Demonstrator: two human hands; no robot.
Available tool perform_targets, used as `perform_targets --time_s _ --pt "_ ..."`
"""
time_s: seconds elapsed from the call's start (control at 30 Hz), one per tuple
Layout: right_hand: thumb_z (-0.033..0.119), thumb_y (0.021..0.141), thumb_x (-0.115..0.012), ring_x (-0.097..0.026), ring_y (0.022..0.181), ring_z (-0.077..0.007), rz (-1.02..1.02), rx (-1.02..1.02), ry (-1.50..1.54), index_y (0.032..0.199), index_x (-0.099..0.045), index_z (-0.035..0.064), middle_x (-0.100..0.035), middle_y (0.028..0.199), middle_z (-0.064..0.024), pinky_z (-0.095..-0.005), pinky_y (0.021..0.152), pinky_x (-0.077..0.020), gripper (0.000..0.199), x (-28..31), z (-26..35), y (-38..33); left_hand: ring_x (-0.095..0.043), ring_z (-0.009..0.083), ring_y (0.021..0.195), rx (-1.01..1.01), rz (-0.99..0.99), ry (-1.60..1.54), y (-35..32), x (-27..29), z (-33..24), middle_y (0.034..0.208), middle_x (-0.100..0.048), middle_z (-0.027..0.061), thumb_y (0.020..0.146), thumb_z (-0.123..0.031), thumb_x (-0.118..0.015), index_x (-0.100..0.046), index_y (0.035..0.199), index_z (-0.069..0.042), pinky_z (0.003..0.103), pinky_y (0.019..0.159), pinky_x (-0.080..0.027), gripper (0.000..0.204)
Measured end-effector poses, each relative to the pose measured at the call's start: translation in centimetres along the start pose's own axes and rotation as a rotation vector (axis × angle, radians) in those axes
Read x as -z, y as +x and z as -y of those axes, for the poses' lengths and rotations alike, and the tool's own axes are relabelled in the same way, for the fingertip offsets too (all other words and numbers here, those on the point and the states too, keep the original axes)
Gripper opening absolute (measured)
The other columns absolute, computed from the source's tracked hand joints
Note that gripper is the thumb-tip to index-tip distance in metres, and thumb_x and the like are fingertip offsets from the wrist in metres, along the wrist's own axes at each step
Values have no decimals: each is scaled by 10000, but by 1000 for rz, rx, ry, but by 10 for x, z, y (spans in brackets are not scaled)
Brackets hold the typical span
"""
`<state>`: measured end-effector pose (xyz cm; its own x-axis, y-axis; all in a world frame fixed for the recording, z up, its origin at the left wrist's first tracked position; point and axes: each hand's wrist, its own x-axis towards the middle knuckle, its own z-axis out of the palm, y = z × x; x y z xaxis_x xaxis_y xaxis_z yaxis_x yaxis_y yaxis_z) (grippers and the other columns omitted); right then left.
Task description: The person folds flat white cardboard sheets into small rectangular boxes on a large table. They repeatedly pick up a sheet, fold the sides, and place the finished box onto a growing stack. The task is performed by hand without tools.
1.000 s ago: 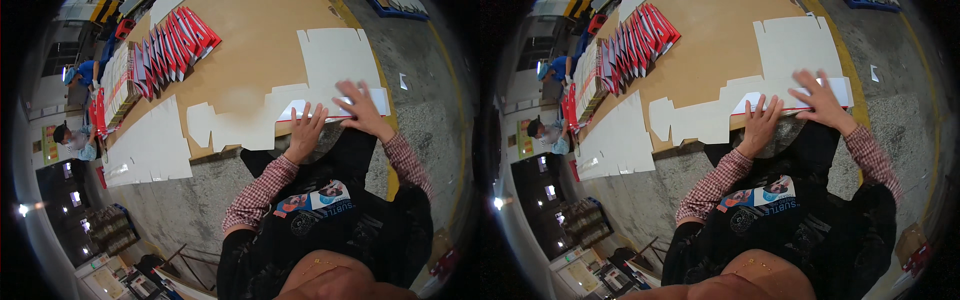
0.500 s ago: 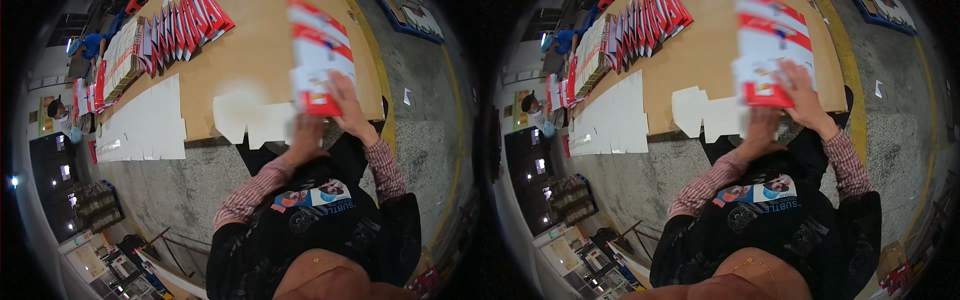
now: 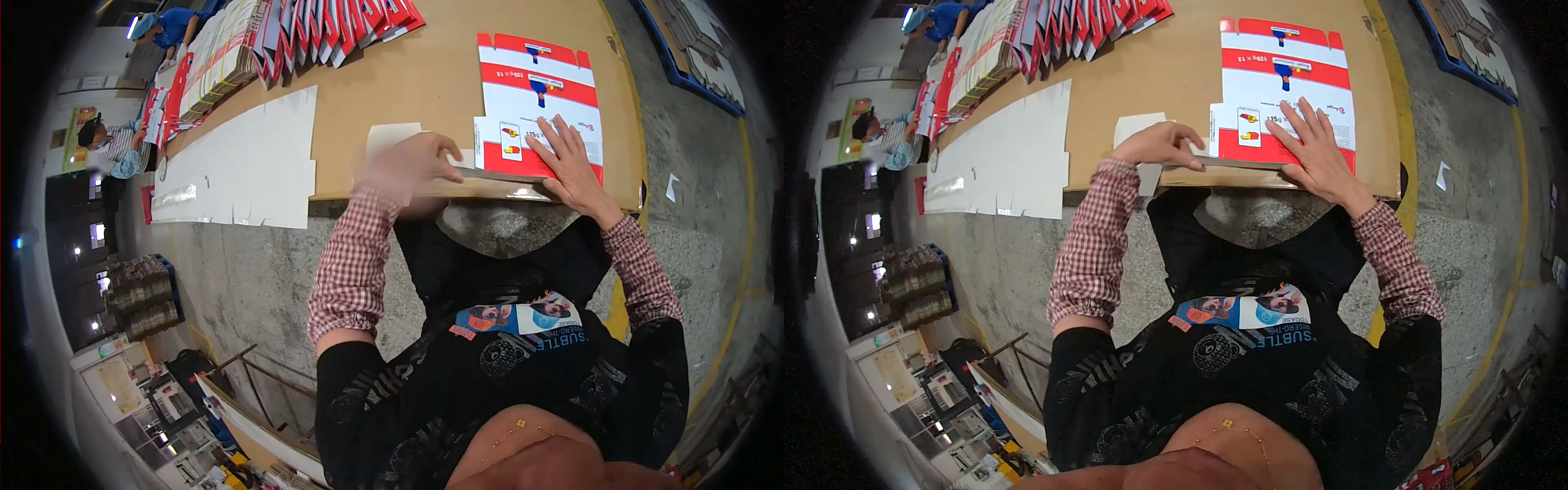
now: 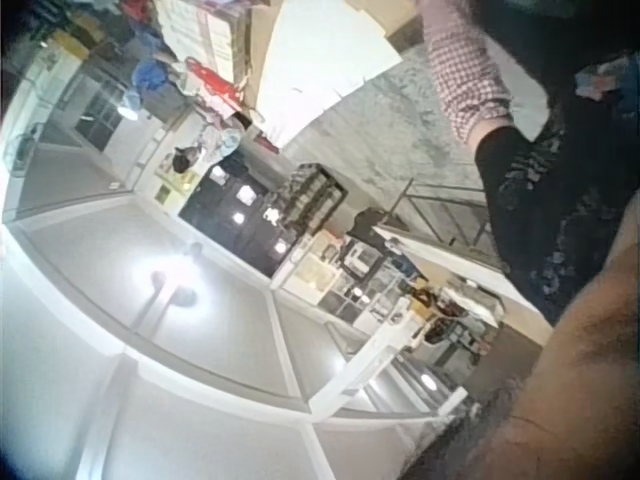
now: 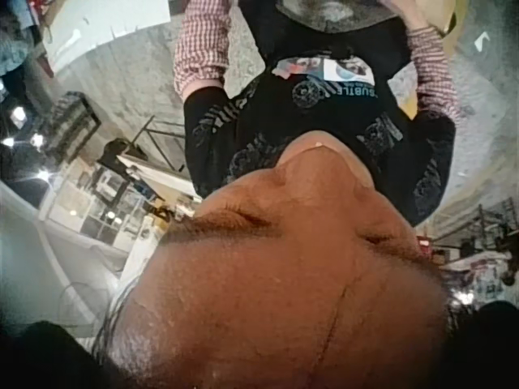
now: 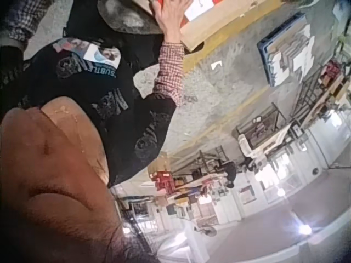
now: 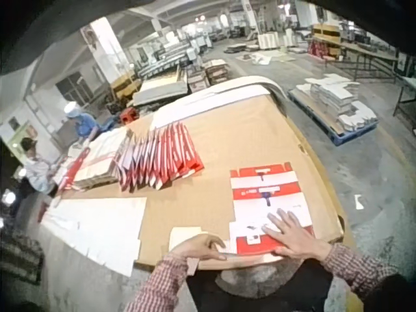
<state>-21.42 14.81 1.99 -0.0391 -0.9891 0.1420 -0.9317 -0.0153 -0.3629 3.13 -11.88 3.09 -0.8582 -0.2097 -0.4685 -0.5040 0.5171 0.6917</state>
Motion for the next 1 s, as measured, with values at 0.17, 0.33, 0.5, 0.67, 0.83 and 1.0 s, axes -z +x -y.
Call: perform_targets --time_s 0.17,0.33,0.5,0.67,0.83,1.0 --pt "900 790 -311 -111 1533 -362 27 54 -10 1561 -350 248 -197 1659 -103 -582 1231 -64 1010 -3 2 0 -694 152 774 -56 -55 -21 -31 -5 -12 786 -723 108 841 -314 -787 -714 1093 -30 322 701 -523 387" --pt "919 571 -541 -99 1539 -351 137 93 6 1569 -323 227 -187 1662 -95 -582 1237 -73 1234 23 -12 -11 -702 293 718 -171 -200 707 -36 -56 -67 731 -685 122 817 -197 -626 -624 800 -99 445 708 -525 100" --pt "550 761 -726 -166 1526 -351 103 66 112 1558 -344 185 -199 1658 -107 -525 1244 -166 956 37 -23 -16 -670 293 686 -308 -186 562 -28 -57 -58 706 -668 128 920 -268 -618 -643 835 -52 417 652 -510 233" --pt "342 882 -687 -245 1499 -398 -247 93 299 1542 -375 143 -236 1636 -185 -496 1220 -204 757 28 -31 -29 -440 169 594 -146 320 -77 24 -28 -22 627 -527 90 1009 -344 -580 -605 841 12 381 606 -414 394" --pt "425 934 -592 -188 1513 -402 -126 106 73 1539 -401 209 -229 1649 -141 -530 1230 -145 669 17 -19 -28 -470 146 619 -64 230 82 21 -23 -28 634 -559 62 962 -369 -648 -615 842 18 363 613 -425 407" --pt "447 962 -531 -256 1476 -373 -15 59 -226 1514 -444 245 -308 1608 -124 -534 1219 -168 595 7 -10 -23 -480 133 599 -160 -463 -38 -36 -36 3 625 -543 63 865 -253 -770 -598 794 7 349 604 -434 320"
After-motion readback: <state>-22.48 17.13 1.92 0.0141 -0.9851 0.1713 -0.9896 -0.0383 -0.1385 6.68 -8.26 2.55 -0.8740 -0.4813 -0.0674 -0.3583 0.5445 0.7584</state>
